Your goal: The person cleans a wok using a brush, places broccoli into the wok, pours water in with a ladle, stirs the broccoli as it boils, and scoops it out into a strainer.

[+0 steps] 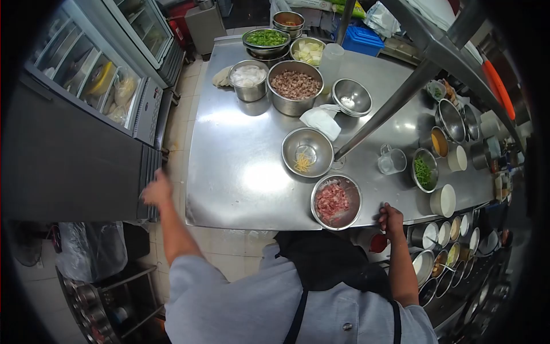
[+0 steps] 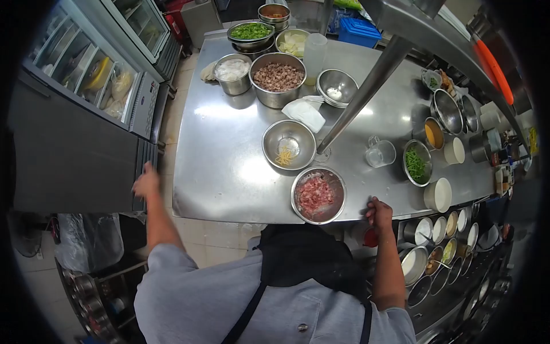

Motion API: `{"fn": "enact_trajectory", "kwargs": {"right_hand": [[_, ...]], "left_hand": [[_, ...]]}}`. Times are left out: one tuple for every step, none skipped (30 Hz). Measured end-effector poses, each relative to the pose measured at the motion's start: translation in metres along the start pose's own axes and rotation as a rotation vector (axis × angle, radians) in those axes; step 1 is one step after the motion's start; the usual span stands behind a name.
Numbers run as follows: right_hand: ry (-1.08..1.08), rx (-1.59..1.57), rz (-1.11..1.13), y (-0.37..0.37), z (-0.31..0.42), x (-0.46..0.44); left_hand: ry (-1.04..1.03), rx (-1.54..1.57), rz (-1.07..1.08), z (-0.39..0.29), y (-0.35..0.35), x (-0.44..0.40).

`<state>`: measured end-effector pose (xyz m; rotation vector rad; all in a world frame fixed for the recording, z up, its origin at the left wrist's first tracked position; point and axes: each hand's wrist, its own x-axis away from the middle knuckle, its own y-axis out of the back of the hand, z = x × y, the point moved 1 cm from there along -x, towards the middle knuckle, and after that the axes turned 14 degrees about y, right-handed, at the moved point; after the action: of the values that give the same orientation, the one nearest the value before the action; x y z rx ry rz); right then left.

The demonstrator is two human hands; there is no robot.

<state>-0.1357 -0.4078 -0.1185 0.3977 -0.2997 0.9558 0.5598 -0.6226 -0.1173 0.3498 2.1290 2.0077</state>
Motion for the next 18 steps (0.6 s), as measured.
{"fn": "enact_trajectory", "kwargs": {"right_hand": [[0.021,0.012,0.000,-0.002,0.001,-0.001],[0.010,0.013,-0.007,-0.003,0.002,-0.001],[-0.009,0.015,-0.007,-0.002,0.002,-0.001],[0.000,0.026,-0.014,-0.003,0.002,-0.002],[0.008,0.038,-0.020,-0.003,0.002,-0.002],[0.034,0.037,-0.009,-0.003,0.002,-0.001],[0.025,0.042,-0.001,-0.004,-0.001,-0.002],[0.030,0.036,-0.004,-0.004,-0.002,-0.002],[0.040,0.029,-0.014,-0.003,-0.001,-0.003],[0.043,0.033,-0.020,-0.003,0.002,-0.003],[0.032,0.051,-0.014,-0.005,0.004,-0.003],[0.018,0.061,-0.019,-0.006,0.005,0.000],[0.015,0.065,-0.018,-0.005,0.003,-0.001],[0.005,0.061,-0.030,-0.003,0.000,-0.003],[0.018,0.078,-0.050,-0.002,-0.003,-0.003],[0.000,0.064,-0.042,-0.003,0.001,0.001],[0.015,0.068,-0.065,-0.003,-0.005,0.001],[0.040,0.041,-0.071,-0.004,-0.004,0.005]], "left_hand": [[-0.040,0.094,-0.180,0.027,-0.013,-0.029],[-0.047,0.082,-0.187,0.036,-0.006,-0.028],[-0.252,0.150,-0.074,0.044,-0.002,-0.026],[-0.454,0.220,0.043,0.048,0.001,-0.021],[-0.485,0.354,0.135,0.045,-0.016,-0.015],[-0.506,0.485,0.229,0.042,-0.035,0.000],[-0.589,0.522,0.181,0.034,-0.027,0.044],[-0.701,0.507,0.165,0.027,-0.029,0.075],[-0.729,0.502,0.276,0.016,-0.007,0.120],[-0.794,0.567,0.367,0.012,-0.009,0.153],[-0.916,0.601,0.357,0.008,-0.005,0.180],[-0.975,0.715,0.424,0.001,0.003,0.204],[-1.015,0.716,0.441,-0.010,0.008,0.217],[-1.038,0.769,0.474,-0.022,0.012,0.229],[-1.060,0.813,0.519,-0.030,0.017,0.241],[-1.117,0.825,0.503,-0.037,0.025,0.248],[-1.141,0.799,0.512,-0.036,0.014,0.255],[-1.297,0.673,0.522,-0.026,-0.005,0.262]]}}
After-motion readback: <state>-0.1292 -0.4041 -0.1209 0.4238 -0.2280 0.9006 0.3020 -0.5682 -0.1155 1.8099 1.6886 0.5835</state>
